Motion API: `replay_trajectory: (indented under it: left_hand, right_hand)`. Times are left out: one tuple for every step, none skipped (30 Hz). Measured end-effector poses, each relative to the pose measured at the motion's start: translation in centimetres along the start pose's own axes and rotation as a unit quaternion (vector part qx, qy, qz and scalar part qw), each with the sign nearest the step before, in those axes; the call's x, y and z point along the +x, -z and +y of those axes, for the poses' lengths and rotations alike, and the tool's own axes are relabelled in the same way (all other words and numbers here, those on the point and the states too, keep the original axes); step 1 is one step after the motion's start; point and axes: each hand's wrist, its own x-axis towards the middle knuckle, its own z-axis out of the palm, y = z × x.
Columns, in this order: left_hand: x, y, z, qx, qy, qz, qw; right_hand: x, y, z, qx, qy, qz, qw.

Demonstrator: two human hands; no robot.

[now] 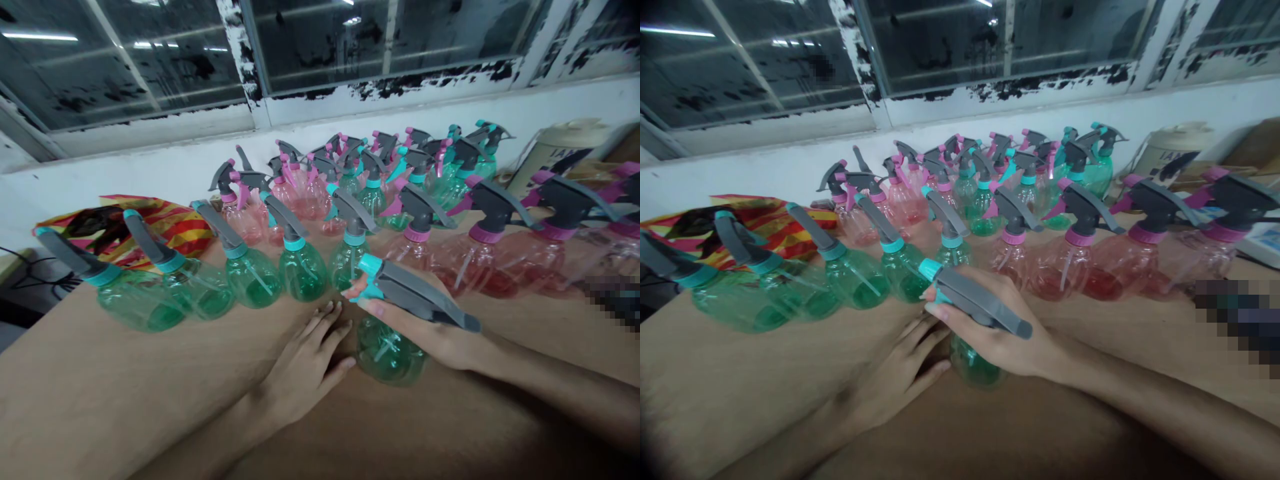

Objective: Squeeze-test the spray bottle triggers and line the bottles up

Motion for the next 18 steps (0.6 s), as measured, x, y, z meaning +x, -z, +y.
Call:
replay_trajectory:
  left_hand:
    - [0.02, 0.01, 0.02, 0.000, 0.002, -0.003, 1.000]
    - [0.05, 0.03, 0.04, 0.001, 0.003, -0.006, 1.000]
    - [0.08, 0.08, 0.08, 0.004, 0.004, -0.008, 1.000]
    - [0.10, 0.14, 0.11, 0.007, 0.003, -0.010, 1.000]
    - [0.12, 0.21, 0.15, 0.010, 0.002, -0.011, 1.000]
    - [0.14, 0.27, 0.18, 0.011, 0.000, -0.011, 1.000]
    - [0.14, 0.31, 0.20, 0.011, -0.002, -0.010, 1.000]
    - [0.14, 0.33, 0.21, 0.010, -0.003, -0.008, 1.000]
    - [0.12, 0.33, 0.21, 0.009, -0.002, -0.007, 1.000]
    - [0.11, 0.29, 0.20, 0.008, -0.002, -0.005, 1.000]
    - [0.09, 0.24, 0.18, 0.007, -0.002, -0.003, 1.000]
    - [0.07, 0.17, 0.16, 0.007, -0.001, -0.002, 1.000]
    - [0.05, 0.10, 0.14, 0.007, -0.002, -0.001, 1.000]
    - [0.03, 0.03, 0.12, 0.007, -0.003, -0.001, 1.000]
    - [0.02, -0.03, 0.11, 0.008, -0.004, 0.000, 1.000]
    - [0.02, -0.07, 0.10, 0.008, -0.004, 0.001, 1.000]
    - [0.02, -0.09, 0.09, 0.009, -0.005, 0.001, 1.000]
    - [0.02, -0.10, 0.09, 0.009, -0.005, 0.001, 1.000]
  right_hand:
    - [-0.05, -0.01, -0.03, -0.005, 0.000, 0.003, 1.000]
    - [-0.10, -0.01, -0.05, -0.012, -0.003, 0.004, 1.000]
    - [-0.16, -0.01, -0.08, -0.018, -0.008, 0.006, 1.000]
    - [-0.22, 0.00, -0.12, -0.024, -0.012, 0.007, 1.000]
    - [-0.26, 0.02, -0.17, -0.026, -0.014, 0.007, 1.000]
    - [-0.29, 0.04, -0.21, -0.024, -0.015, 0.007, 1.000]
    - [-0.30, 0.07, -0.26, -0.019, -0.013, 0.006, 1.000]
    - [-0.30, 0.09, -0.30, -0.011, -0.010, 0.004, 1.000]
    - [-0.29, 0.11, -0.32, -0.001, -0.006, 0.003, 1.000]
    - [-0.28, 0.10, -0.33, 0.008, -0.005, 0.001, 1.000]
    - [-0.28, 0.08, -0.31, 0.016, -0.007, 0.000, 1.000]
    - [-0.28, 0.05, -0.27, 0.021, -0.010, -0.001, 1.000]
    - [-0.30, 0.00, -0.21, 0.023, -0.013, -0.001, 1.000]
    - [-0.32, -0.06, -0.14, 0.024, -0.017, -0.001, 1.000]
    - [-0.36, -0.12, -0.07, 0.023, -0.018, -0.001, 1.000]
    - [-0.40, -0.17, 0.00, 0.020, -0.019, 0.000, 1.000]
    - [-0.43, -0.20, 0.05, 0.016, -0.019, 0.003, 1.000]
    - [-0.46, -0.22, 0.07, 0.009, -0.020, 0.006, 1.000]
